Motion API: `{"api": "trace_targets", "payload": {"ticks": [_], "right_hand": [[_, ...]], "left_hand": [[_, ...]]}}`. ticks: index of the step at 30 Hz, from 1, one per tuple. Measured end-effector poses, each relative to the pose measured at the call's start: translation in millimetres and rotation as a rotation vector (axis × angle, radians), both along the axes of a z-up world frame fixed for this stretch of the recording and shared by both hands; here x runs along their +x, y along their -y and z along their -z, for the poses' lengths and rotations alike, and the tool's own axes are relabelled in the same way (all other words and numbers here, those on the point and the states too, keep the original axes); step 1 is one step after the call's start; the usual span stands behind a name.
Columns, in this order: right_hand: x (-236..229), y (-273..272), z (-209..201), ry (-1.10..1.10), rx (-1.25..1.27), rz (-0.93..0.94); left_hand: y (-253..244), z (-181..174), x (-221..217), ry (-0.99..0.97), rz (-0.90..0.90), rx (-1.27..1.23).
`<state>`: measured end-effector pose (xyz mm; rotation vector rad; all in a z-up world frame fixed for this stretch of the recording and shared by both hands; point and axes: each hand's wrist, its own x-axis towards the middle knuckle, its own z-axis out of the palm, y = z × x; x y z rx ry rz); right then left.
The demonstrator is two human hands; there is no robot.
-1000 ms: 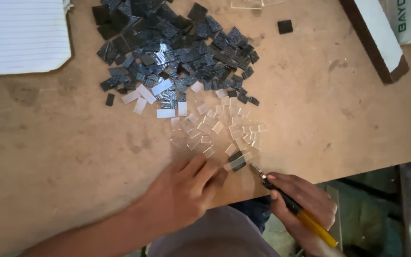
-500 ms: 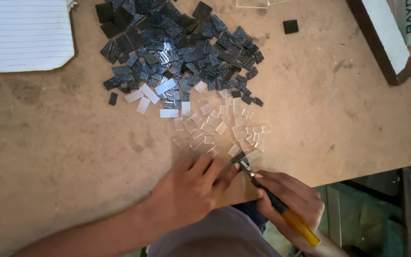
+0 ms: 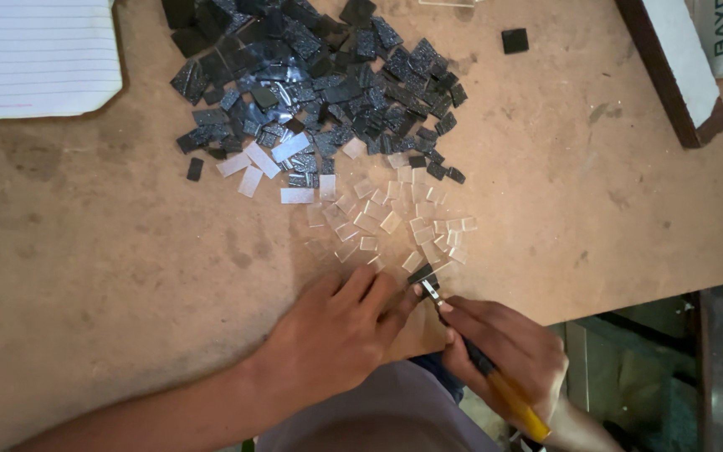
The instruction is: The person uses a utility knife to cut small rectangular pieces from clear and dark plastic sheets on a wooden workbench. The person repeatedly scores and snaps the plastic into small tiles, accumulating separate piles of clear and dark pieces.
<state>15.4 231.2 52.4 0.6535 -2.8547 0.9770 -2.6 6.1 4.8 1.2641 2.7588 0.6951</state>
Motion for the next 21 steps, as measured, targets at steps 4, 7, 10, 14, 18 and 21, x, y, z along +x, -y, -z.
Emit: {"api": "trace_targets", "payload": {"ticks": [4, 7, 10, 14, 18, 21], "right_hand": [[3.4, -5.0, 1.6, 0.015, 0.019, -0.02], [7.6, -9.8, 1.1, 0.048, 0.025, -0.012], [17.3, -17.8, 2.8, 0.088, -0.046, 0.055], [33.4, -31.3, 5.5, 0.069, -0.126, 0.24], [44.4, -43.0, 30.9, 0.02, -0.077, 0.367], [55.9, -58.5, 49.0, 0.057, -0.203, 0.34]], "left_hand": [[-1.2, 0.6, 1.0, -0.038, -0.014, -0.001], [-1.0, -0.2, -0.6, -0.008, 0.001, 0.013], [-0.5, 1.9, 0.4, -0.079, 0.003, -0.012], [2.0, 1.6, 4.0, -0.145, -0.014, 0.025], [-5.0, -1.1, 4.2, -0.18, -0.029, 0.014], [-10.6, -3.5, 3.7, -0.167, -0.031, -0.033]]}}
